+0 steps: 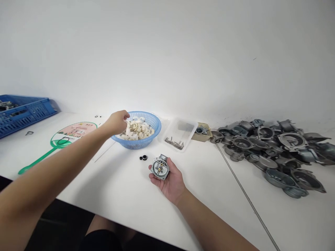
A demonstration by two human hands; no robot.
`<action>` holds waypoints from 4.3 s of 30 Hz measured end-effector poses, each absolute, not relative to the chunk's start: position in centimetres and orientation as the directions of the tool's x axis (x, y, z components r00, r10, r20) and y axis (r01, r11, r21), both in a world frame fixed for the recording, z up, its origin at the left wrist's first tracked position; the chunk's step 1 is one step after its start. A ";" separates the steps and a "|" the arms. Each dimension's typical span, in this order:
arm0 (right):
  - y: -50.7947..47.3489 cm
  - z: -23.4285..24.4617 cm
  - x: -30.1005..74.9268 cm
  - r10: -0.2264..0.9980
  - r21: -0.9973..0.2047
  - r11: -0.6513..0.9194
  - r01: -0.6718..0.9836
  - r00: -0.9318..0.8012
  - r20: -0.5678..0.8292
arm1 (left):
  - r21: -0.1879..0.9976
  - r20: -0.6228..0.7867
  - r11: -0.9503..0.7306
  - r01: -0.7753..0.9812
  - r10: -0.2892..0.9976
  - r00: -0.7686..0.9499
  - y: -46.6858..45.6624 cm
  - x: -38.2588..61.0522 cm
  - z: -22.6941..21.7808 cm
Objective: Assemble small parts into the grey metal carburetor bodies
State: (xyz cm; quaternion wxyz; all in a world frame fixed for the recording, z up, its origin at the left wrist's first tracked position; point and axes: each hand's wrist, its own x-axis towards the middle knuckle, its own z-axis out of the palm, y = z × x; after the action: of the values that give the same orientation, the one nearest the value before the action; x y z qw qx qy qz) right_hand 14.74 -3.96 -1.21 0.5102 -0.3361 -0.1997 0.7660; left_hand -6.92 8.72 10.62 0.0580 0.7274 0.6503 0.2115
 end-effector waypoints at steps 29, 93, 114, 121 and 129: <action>-3.9 -1.1 14.8 0.921 -0.589 -0.370 -0.719 -0.203 -0.332 | 0.929 0.019 -0.021 -0.369 1.000 -0.008 -3.0 2.8 -1.7; -3.8 -1.8 15.0 0.946 -0.555 -0.319 -0.768 -0.220 -0.239 | 0.736 0.630 -0.569 0.368 0.774 -0.062 -3.1 5.9 -2.9; -3.8 -2.1 18.8 0.917 -0.901 -0.396 -0.176 -0.028 -0.398 | 0.715 0.523 -0.564 0.412 0.823 0.220 -0.9 2.1 -1.8; -3.1 -4.7 23.2 0.901 -0.910 -0.383 -0.162 -0.283 -0.328 | 0.728 0.506 -0.565 0.389 0.825 0.252 -1.1 1.0 -1.9; -1.6 -5.1 24.1 0.976 -0.895 0.209 0.394 -0.133 0.170 | 0.672 0.505 -0.599 0.435 0.801 0.322 -0.9 1.3 -1.9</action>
State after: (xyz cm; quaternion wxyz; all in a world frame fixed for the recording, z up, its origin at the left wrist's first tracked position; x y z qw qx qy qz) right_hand 24.13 -1.65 -5.09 0.4072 -0.5173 -0.6624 0.3574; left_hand 1.35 -0.89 -1.91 0.2132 0.7844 0.3937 0.4292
